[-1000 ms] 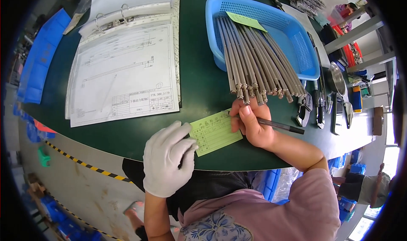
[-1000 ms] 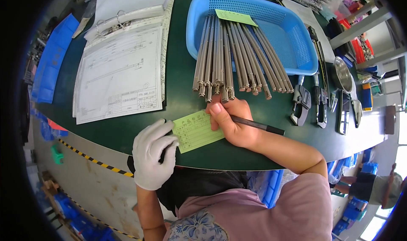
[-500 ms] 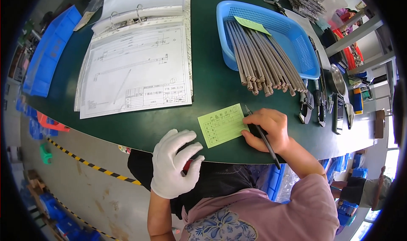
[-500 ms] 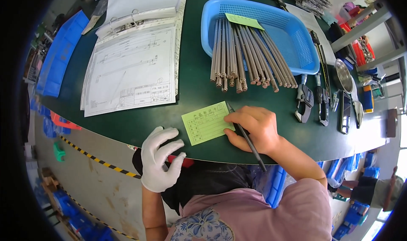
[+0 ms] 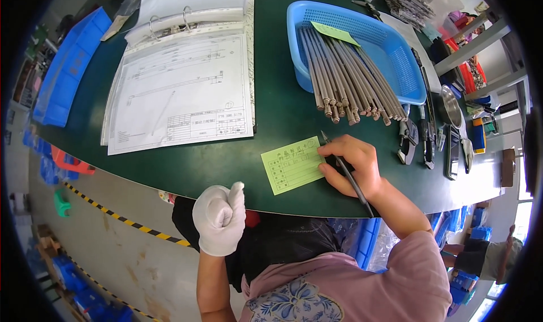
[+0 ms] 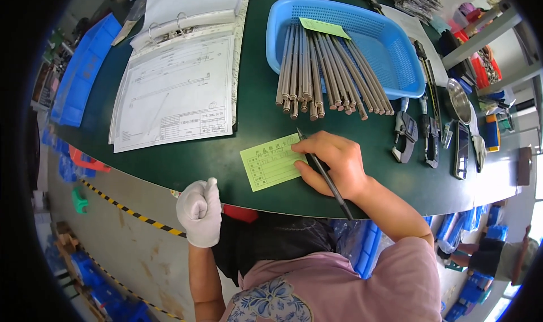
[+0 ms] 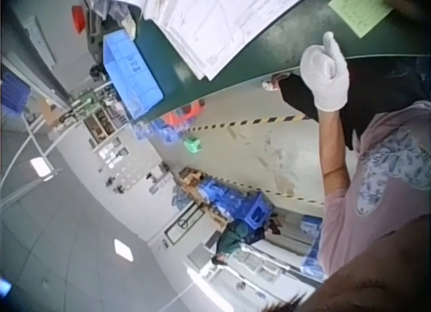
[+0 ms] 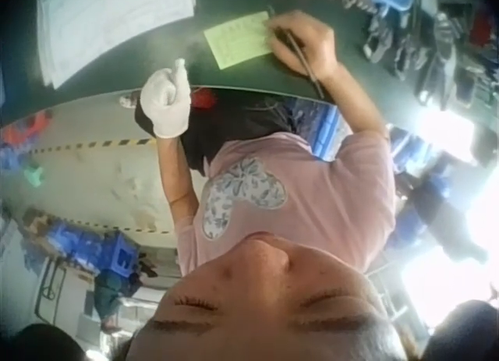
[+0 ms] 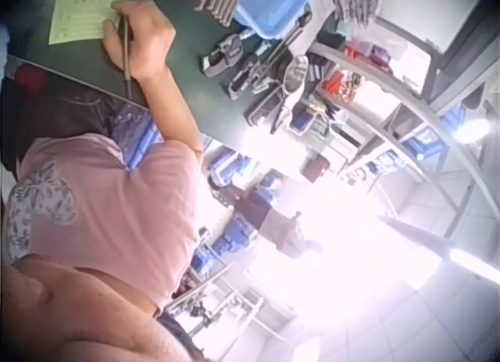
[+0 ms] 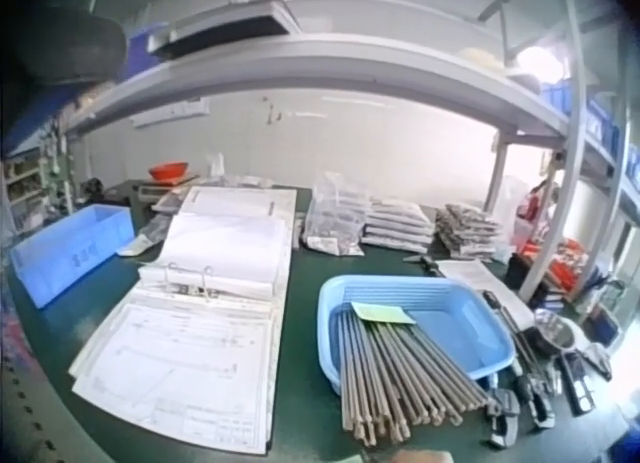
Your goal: The person gathers metal rods from a workbench, writes details on a note, and organizes them into plastic bins on the floor.
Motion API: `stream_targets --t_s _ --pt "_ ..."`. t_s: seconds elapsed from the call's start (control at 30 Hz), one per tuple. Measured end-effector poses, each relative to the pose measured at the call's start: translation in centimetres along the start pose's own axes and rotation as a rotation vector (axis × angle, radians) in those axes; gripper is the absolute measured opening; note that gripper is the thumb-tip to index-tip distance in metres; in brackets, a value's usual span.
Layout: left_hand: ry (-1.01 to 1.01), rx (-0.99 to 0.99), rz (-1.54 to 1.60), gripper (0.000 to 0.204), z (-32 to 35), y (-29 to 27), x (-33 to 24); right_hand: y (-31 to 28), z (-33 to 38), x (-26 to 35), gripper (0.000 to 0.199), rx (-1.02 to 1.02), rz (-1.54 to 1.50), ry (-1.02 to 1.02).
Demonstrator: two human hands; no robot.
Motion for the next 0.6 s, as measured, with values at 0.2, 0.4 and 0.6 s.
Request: stream_targets --t_s 0.2,0.4,0.6 --pt "-0.066 0.019 0.032 0.039 1.3 0.4 0.7 -0.1 0.3 -0.6 0.024 -0.011 -0.033 0.044" --pt "0.021 0.092 -0.004 0.019 1.2 0.8 -0.5 -0.3 0.1 -0.4 0.024 -0.014 -0.003 0.072" --pt "0.058 0.105 -0.067 0.015 1.1 0.2 -0.8 0.4 0.0 -0.2 0.025 0.029 -0.011 0.047"
Point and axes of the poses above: each hand's wrist, its own z-axis away from the middle knuckle, its own y-axis out of the palm, x = y × z, the point moved 8 cm from there along -z, towards the middle knuckle, and after that the axes turned 7 degrees about y, right-handed, at the moved point
